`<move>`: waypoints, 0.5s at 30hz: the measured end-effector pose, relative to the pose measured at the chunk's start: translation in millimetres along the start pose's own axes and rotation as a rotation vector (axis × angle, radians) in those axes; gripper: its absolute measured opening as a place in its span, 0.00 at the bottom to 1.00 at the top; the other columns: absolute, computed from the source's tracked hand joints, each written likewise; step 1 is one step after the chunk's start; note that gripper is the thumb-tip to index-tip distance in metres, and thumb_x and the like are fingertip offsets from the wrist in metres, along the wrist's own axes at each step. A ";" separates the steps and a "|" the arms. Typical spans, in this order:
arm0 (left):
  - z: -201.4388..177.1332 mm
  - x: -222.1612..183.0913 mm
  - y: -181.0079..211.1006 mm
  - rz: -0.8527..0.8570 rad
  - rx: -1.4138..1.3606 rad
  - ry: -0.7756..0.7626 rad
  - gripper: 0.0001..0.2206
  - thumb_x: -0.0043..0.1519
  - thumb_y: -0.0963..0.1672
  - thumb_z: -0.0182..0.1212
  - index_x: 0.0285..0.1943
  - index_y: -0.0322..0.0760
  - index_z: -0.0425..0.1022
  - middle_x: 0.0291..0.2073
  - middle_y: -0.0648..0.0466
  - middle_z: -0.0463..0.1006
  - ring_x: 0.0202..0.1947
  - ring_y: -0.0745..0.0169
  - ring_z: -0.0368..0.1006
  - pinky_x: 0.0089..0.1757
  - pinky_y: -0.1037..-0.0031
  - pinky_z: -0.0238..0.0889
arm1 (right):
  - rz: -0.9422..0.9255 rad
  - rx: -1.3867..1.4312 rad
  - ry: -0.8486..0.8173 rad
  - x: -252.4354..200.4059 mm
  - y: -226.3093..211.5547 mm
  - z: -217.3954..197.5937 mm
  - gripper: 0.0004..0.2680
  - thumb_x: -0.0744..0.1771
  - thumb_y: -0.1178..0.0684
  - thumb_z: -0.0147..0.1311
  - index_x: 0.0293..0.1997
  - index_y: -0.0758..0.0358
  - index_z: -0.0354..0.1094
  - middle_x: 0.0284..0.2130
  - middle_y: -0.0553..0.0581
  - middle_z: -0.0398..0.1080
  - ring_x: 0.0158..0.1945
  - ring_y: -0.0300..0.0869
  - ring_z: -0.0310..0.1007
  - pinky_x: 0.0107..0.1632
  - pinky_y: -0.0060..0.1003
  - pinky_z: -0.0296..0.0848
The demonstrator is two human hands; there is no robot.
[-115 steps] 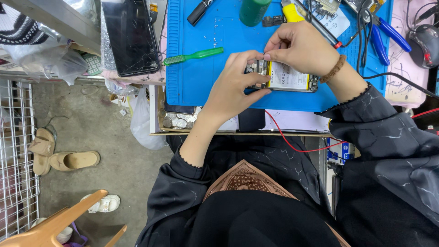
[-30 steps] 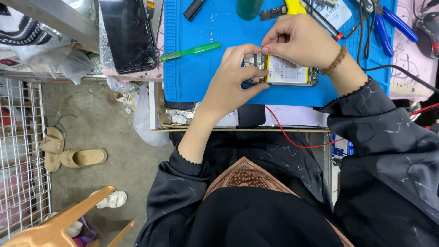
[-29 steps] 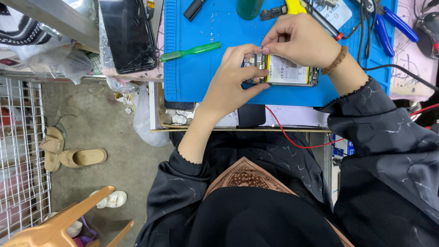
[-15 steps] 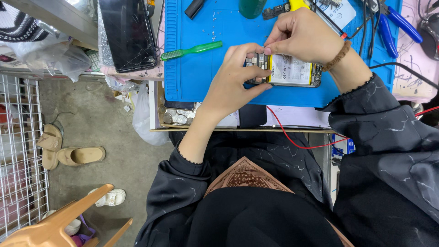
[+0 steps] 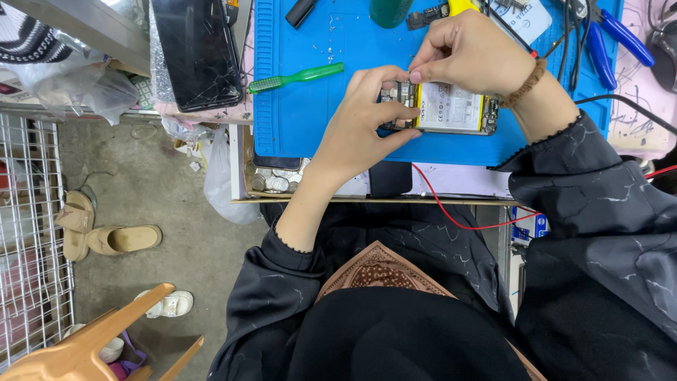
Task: The person disconnects and reconnects internal ribbon cables and components within a mobile phone using their hands and a small prying tool. They manipulate a battery and the device's logic board on a repair mat.
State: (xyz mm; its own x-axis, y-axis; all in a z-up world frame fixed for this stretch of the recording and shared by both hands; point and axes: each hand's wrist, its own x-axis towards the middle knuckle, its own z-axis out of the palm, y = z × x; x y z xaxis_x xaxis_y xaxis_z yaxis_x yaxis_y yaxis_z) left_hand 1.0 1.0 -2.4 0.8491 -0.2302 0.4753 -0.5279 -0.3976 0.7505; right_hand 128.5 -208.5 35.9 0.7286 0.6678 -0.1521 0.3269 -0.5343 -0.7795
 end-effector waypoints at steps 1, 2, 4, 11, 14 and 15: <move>0.1 0.0 -0.1 -0.013 -0.011 -0.004 0.11 0.55 0.43 0.78 0.44 0.40 0.83 0.62 0.55 0.69 0.61 0.53 0.64 0.54 0.67 0.69 | -0.001 -0.011 -0.006 -0.3 -0.2 -1.0 0.05 0.65 0.56 0.66 0.40 0.65 0.78 0.32 0.50 0.73 0.34 0.33 0.73 0.38 0.29 0.72; 0.4 0.1 0.0 -0.026 -0.022 -0.007 0.11 0.55 0.43 0.78 0.44 0.40 0.83 0.61 0.55 0.69 0.61 0.53 0.64 0.54 0.68 0.69 | -0.003 -0.023 -0.013 -0.6 -0.1 -2.5 0.05 0.66 0.56 0.65 0.41 0.65 0.78 0.32 0.51 0.73 0.34 0.33 0.73 0.38 0.29 0.72; 0.3 0.0 0.1 -0.043 -0.039 -0.013 0.11 0.55 0.43 0.78 0.44 0.40 0.83 0.61 0.55 0.69 0.61 0.53 0.64 0.53 0.69 0.70 | -0.007 -0.040 -0.025 0.2 0.0 -4.6 0.04 0.66 0.56 0.64 0.42 0.65 0.79 0.33 0.51 0.72 0.34 0.34 0.72 0.38 0.29 0.71; 0.0 -0.2 -0.1 -0.039 -0.048 -0.017 0.10 0.56 0.43 0.77 0.43 0.40 0.83 0.61 0.55 0.70 0.60 0.54 0.64 0.53 0.69 0.70 | 0.004 -0.040 -0.018 1.5 -3.2 -3.2 0.04 0.66 0.57 0.66 0.40 0.65 0.79 0.32 0.51 0.73 0.34 0.34 0.73 0.37 0.30 0.71; -0.5 0.0 -0.6 -0.022 -0.037 -0.014 0.11 0.56 0.43 0.78 0.44 0.40 0.83 0.61 0.55 0.70 0.60 0.53 0.64 0.54 0.68 0.69 | 0.038 -0.021 -0.010 1.3 -5.0 -2.7 0.05 0.65 0.57 0.66 0.39 0.65 0.79 0.31 0.51 0.73 0.33 0.34 0.73 0.37 0.29 0.72; -0.6 -0.1 -0.6 -0.010 -0.030 -0.010 0.11 0.56 0.43 0.78 0.44 0.40 0.83 0.61 0.55 0.69 0.60 0.53 0.64 0.55 0.68 0.68 | 0.053 -0.015 -0.008 1.0 -5.3 -2.5 0.05 0.65 0.57 0.67 0.39 0.65 0.79 0.31 0.51 0.74 0.33 0.33 0.73 0.37 0.29 0.72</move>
State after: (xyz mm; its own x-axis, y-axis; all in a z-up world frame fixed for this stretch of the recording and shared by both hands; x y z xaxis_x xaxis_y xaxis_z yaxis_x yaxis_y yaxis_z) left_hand 1.3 1.8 -2.6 0.8545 -0.2354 0.4632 -0.5195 -0.3734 0.7686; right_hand 128.9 -206.3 41.5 0.7404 0.6422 -0.1982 0.2970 -0.5771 -0.7608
